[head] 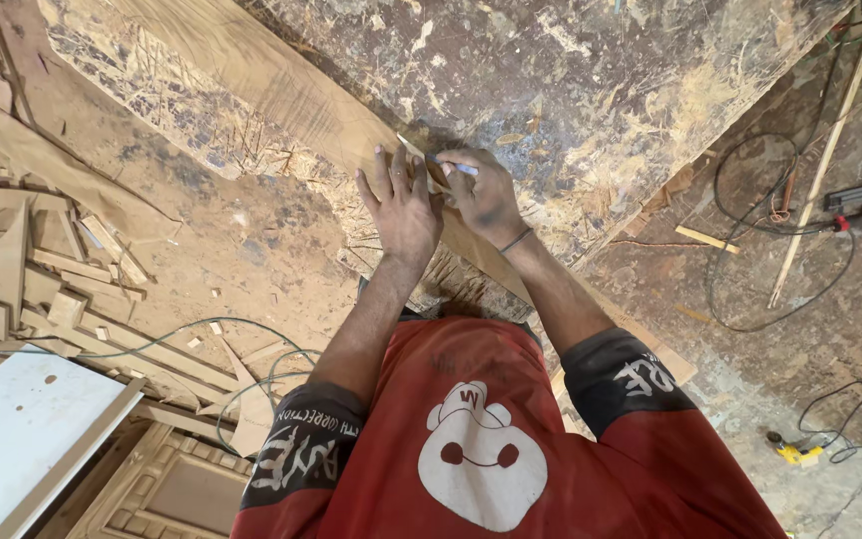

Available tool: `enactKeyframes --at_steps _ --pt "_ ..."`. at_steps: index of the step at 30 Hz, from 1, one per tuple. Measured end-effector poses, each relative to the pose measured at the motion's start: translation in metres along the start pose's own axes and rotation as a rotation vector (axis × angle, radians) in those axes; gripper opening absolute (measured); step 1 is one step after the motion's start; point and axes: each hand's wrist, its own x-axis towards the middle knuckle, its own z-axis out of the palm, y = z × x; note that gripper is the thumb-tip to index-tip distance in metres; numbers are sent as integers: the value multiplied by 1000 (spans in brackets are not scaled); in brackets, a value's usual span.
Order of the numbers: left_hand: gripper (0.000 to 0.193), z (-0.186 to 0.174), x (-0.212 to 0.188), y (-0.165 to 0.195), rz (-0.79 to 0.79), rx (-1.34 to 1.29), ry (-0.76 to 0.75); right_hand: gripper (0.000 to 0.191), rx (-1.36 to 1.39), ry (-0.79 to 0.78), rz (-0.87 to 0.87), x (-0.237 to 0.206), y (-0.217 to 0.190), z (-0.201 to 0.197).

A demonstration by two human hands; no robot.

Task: The person uses a curved wooden template and a pencil to trace a curved outline onto a long plank of wood. They repeatedly reposition the template along the plank and trace its edge to create a continuous curved line.

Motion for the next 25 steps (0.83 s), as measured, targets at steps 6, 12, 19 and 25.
enactKeyframes --at_steps 6,12,19,25 --pt "66 1 0 0 9 13 13 25 -43 -105 -117 -1 7 -9" --pt "69 -3 3 3 -13 -1 -25 26 -79 -281 -95 10 6 -43" --pt "68 0 1 6 -23 11 -7 28 -357 -529 71 34 10 -70" --pt "71 -1 -1 8 -5 6 14 30 -133 -318 -67 12 20 -68"
